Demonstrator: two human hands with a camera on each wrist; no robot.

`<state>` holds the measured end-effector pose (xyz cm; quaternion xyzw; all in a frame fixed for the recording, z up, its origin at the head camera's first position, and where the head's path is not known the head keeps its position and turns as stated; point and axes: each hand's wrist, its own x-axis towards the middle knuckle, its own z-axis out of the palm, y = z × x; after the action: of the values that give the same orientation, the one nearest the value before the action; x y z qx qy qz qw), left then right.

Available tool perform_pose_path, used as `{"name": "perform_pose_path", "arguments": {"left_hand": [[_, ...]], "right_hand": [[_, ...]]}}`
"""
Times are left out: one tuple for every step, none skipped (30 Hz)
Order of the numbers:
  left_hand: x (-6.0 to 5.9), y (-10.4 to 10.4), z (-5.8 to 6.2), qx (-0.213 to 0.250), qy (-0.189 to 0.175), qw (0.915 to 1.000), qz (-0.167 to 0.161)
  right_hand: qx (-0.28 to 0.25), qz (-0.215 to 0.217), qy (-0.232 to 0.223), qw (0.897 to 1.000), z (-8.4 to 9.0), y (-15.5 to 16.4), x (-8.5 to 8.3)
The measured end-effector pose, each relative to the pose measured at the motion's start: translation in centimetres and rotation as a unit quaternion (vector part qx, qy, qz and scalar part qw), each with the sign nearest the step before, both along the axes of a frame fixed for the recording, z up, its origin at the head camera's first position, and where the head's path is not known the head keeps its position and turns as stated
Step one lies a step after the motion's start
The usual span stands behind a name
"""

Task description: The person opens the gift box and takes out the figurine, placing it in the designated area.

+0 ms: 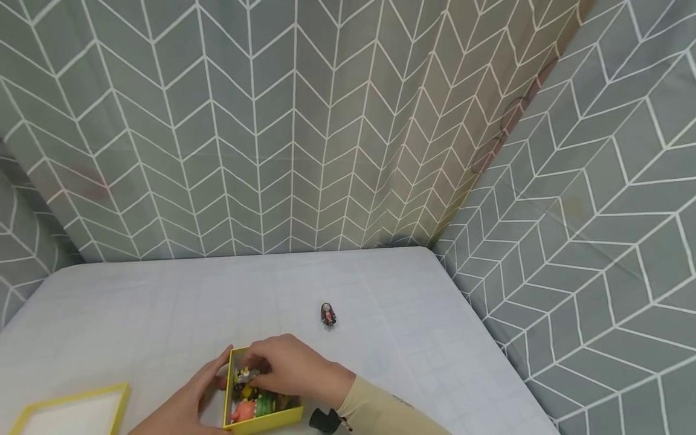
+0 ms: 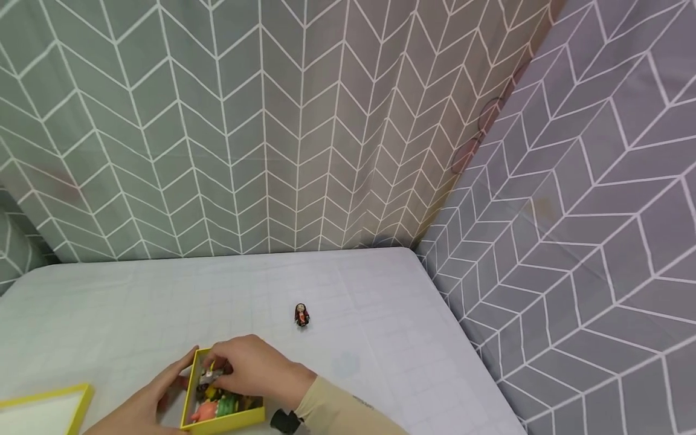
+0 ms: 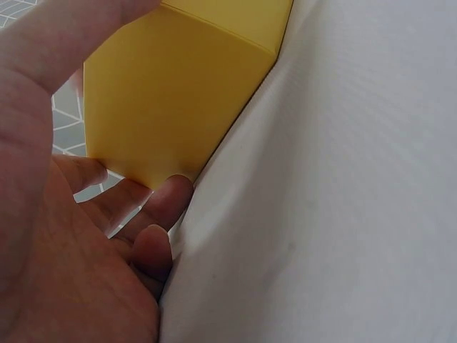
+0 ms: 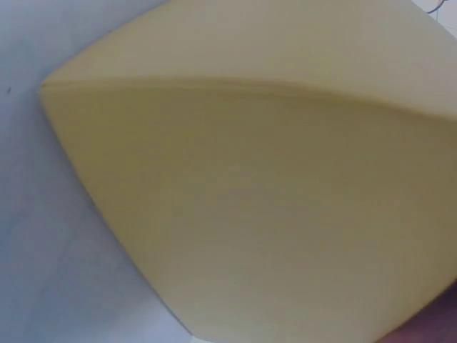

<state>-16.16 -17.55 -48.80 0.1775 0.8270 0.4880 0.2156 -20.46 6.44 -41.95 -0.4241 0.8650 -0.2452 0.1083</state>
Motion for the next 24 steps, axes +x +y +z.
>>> {"name": "perform_pose_path", "arguments": {"left_hand": [[0.1, 0.0, 0.1, -0.001, -0.007, 1.0000, 0.003], [0.2, 0.0, 0.2, 0.001, -0.014, 0.9999, 0.007], [0.3, 0.1, 0.2, 0.005, -0.021, 0.9997, 0.012], [0.4, 0.2, 0.3, 0.005, -0.024, 0.9996, 0.017], [0.5, 0.2, 0.4, 0.007, -0.025, 0.9994, 0.021], [0.6, 0.3, 0.5, 0.006, -0.025, 0.9994, 0.025], [0.6, 0.3, 0.5, 0.005, -0.020, 0.9994, 0.026], [0.7, 0.3, 0.6, 0.004, -0.014, 0.9996, 0.026], [0.8, 0.2, 0.7, 0.002, -0.006, 0.9997, 0.024], [0.7, 0.3, 0.7, -0.001, 0.002, 0.9998, 0.021], [0.7, 0.3, 0.7, 0.000, 0.007, 0.9998, 0.018], [0.7, 0.2, 0.8, -0.002, 0.010, 0.9998, 0.016], [0.7, 0.2, 0.8, -0.001, 0.011, 0.9998, 0.015], [0.7, 0.2, 0.8, 0.001, 0.009, 0.9999, 0.014], [0.7, 0.2, 0.8, 0.001, 0.008, 0.9999, 0.014], [0.7, 0.2, 0.8, 0.003, 0.006, 0.9999, 0.013], [0.7, 0.2, 0.8, 0.003, 0.004, 0.9999, 0.013], [0.7, 0.3, 0.7, 0.002, 0.004, 0.9999, 0.014], [0.6, 0.3, 0.8, 0.003, 0.001, 0.9999, 0.014], [0.6, 0.3, 0.8, 0.003, -0.001, 0.9999, 0.015], [0.6, 0.3, 0.8, 0.002, -0.004, 0.9998, 0.018], [0.6, 0.3, 0.8, 0.002, -0.012, 0.9997, 0.021], [0.6, 0.4, 0.8, 0.000, -0.019, 0.9995, 0.025], [0.5, 0.4, 0.8, 0.000, -0.027, 0.9992, 0.028]], "right_hand": [[-0.002, 0.001, -0.004, 1.000, 0.0, 0.0, 0.0], [-0.003, 0.001, -0.008, 1.000, 0.0, 0.0, -0.1], [-0.003, -0.001, -0.012, 1.000, 0.0, 0.1, -0.1], [-0.003, -0.003, -0.013, 1.000, 0.0, 0.1, -0.1], [-0.002, -0.008, -0.015, 1.000, 0.0, 0.2, -0.1], [0.000, -0.011, -0.014, 1.000, 0.1, 0.2, -0.2], [0.003, -0.014, -0.011, 1.000, 0.1, 0.3, -0.2], [0.007, -0.016, -0.009, 1.000, 0.2, 0.3, -0.2], [0.010, -0.017, -0.004, 1.000, 0.2, 0.3, -0.2], [0.014, -0.017, 0.002, 1.000, 0.3, 0.4, -0.2], [0.017, -0.018, 0.006, 1.000, 0.3, 0.5, -0.2], [0.018, -0.017, 0.009, 1.000, 0.3, 0.5, -0.2], [0.019, -0.016, 0.011, 1.000, 0.4, 0.6, -0.2], [0.020, -0.015, 0.014, 1.000, 0.4, 0.6, -0.2], [0.020, -0.014, 0.016, 1.000, 0.3, 0.6, -0.2], [0.020, -0.015, 0.017, 1.000, 0.3, 0.7, -0.2], [0.020, -0.016, 0.017, 1.000, 0.3, 0.7, -0.2], [0.018, -0.018, 0.016, 1.000, 0.3, 0.8, -0.2], [0.016, -0.021, 0.013, 1.000, 0.3, 0.9, -0.3], [0.014, -0.026, 0.010, 1.000, 0.3, 1.0, -0.3], [0.009, -0.031, 0.005, 0.999, 0.4, 1.1, -0.4], [0.003, -0.037, 0.000, 0.999, 0.4, 1.2, -0.5], [-0.004, -0.041, -0.004, 0.999, 0.4, 1.3, -0.6], [-0.013, -0.047, -0.013, 0.999, 0.5, 1.5, -0.7]]}}
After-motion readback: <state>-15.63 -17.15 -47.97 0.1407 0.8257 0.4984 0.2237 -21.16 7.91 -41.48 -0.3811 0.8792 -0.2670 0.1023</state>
